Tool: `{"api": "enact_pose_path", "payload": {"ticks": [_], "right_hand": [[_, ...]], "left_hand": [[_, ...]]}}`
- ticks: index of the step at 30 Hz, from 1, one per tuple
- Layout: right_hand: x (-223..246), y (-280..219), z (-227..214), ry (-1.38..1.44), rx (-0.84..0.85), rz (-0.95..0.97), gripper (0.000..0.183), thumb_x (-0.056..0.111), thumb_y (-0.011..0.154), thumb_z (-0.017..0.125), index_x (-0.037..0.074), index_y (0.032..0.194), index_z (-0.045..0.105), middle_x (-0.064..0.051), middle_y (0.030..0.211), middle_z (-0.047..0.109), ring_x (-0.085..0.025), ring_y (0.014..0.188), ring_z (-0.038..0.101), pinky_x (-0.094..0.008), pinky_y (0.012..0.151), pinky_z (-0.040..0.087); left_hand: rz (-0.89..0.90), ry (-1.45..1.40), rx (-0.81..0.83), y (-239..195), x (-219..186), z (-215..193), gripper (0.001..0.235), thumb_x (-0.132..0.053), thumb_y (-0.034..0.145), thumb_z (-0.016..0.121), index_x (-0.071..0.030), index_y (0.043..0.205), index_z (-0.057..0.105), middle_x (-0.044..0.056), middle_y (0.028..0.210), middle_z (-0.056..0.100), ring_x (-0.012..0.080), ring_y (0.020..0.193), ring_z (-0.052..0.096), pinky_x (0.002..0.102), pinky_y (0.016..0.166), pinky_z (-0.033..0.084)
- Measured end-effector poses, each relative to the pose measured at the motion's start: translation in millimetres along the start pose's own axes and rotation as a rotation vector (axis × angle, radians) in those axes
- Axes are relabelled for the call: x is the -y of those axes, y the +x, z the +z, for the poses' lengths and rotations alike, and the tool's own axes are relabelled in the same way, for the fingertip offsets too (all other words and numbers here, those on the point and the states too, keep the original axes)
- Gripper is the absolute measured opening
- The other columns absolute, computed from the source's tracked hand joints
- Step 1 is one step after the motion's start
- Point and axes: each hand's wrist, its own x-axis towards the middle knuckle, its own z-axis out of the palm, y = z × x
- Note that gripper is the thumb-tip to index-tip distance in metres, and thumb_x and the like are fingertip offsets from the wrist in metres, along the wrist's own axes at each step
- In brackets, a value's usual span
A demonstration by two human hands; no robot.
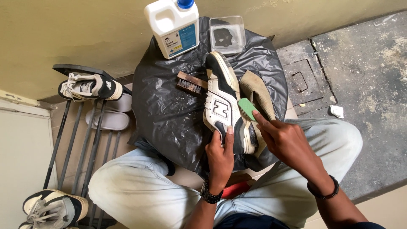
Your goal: The person scrubs a white and black sneaker with a green brush, focusing on the midsole and upper. They then wipe the shoe with a beige cloth, rotating it to clean different sides.
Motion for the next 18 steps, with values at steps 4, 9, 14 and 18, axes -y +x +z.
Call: {"api": "enact_pose_path", "payload": {"ticks": [4,9,14,18], "right_hand": [[9.0,-16.0,-8.0,-0.011,0.048,0.043,0.036,0.009,0.092,0.063,0.012,0.125,0.074,-0.014,0.061,0.074,-0.023,0.036,0.064,-0.032,0.038,0.050],[22.9,-44.2,-15.3,-0.133,0.079,0.099,0.032,0.021,0.091,0.063,0.019,0.121,0.073,-0.008,0.056,0.069,-0.031,0.041,0.067,-0.045,0.042,0.055],[27.7,-43.8,8.2,-0.238,-0.017,0.112,0.036,0.023,0.094,0.061,0.019,0.129,0.070,-0.008,0.056,0.063,-0.031,0.043,0.064,-0.046,0.042,0.054],[20.9,-20.1,34.5,-0.231,-0.066,0.156,0.034,0.024,0.097,0.059,0.017,0.127,0.072,-0.013,0.060,0.065,-0.038,0.042,0.063,-0.051,0.043,0.053]], "left_hand": [[-0.002,-0.004,-0.003,1.1,-9.1,-0.4,0.036,-0.026,0.104,0.060,0.000,0.079,0.061,0.023,0.059,0.062,0.0087,0.059,0.052,0.032,0.052,0.051],[-0.011,-0.014,0.000,0.7,-9.3,-1.2,0.038,-0.026,0.104,0.061,0.000,0.075,0.057,0.024,0.056,0.055,0.0071,0.063,0.048,0.030,0.051,0.048],[-0.008,-0.017,0.004,1.8,-10.3,-0.1,0.040,-0.026,0.105,0.059,-0.001,0.075,0.056,0.024,0.056,0.057,0.0076,0.061,0.049,0.031,0.051,0.048],[0.010,-0.013,0.013,2.4,-7.1,0.0,0.042,-0.026,0.107,0.056,-0.004,0.072,0.053,0.017,0.050,0.050,0.0088,0.051,0.044,0.028,0.047,0.042]]}}
